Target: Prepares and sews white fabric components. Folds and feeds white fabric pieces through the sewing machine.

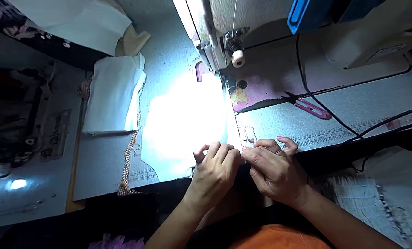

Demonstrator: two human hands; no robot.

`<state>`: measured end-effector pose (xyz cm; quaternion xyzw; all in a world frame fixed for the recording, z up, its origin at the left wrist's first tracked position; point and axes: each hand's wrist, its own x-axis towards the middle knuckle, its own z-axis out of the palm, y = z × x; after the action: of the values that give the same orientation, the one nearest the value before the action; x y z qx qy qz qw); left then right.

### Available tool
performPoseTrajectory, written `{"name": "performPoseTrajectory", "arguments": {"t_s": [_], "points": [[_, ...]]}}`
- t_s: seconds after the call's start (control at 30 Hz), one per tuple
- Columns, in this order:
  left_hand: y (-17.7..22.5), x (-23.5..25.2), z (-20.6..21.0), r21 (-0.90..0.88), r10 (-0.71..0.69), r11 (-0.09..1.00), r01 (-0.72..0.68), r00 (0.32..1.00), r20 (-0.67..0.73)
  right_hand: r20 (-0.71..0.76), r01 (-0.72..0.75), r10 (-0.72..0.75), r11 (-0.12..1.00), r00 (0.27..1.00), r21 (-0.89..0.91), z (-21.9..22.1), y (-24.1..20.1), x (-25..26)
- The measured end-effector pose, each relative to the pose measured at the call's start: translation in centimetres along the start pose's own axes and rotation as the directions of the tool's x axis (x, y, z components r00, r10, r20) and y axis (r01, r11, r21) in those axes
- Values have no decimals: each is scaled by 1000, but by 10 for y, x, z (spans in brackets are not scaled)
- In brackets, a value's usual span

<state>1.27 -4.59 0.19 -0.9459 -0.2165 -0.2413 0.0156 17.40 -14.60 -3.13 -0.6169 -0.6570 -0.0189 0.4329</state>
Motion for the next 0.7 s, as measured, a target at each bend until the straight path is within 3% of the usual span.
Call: {"name": "performPoseTrajectory", "arguments": {"t_s": [0.37,0.57,0.7], "points": [[-2,-2,4,-36,-81,996,79,995,-54,-9,-70,70,996,998,-62,9,-5,18],[-7,18,-16,-157,-27,986,48,991,132,1,10,-10,997,1000,-82,10,-4,15],[-17,38,-15,104,-133,988,112,968,215,28,49,-47,993,999,-105,9,-4,17]]}}
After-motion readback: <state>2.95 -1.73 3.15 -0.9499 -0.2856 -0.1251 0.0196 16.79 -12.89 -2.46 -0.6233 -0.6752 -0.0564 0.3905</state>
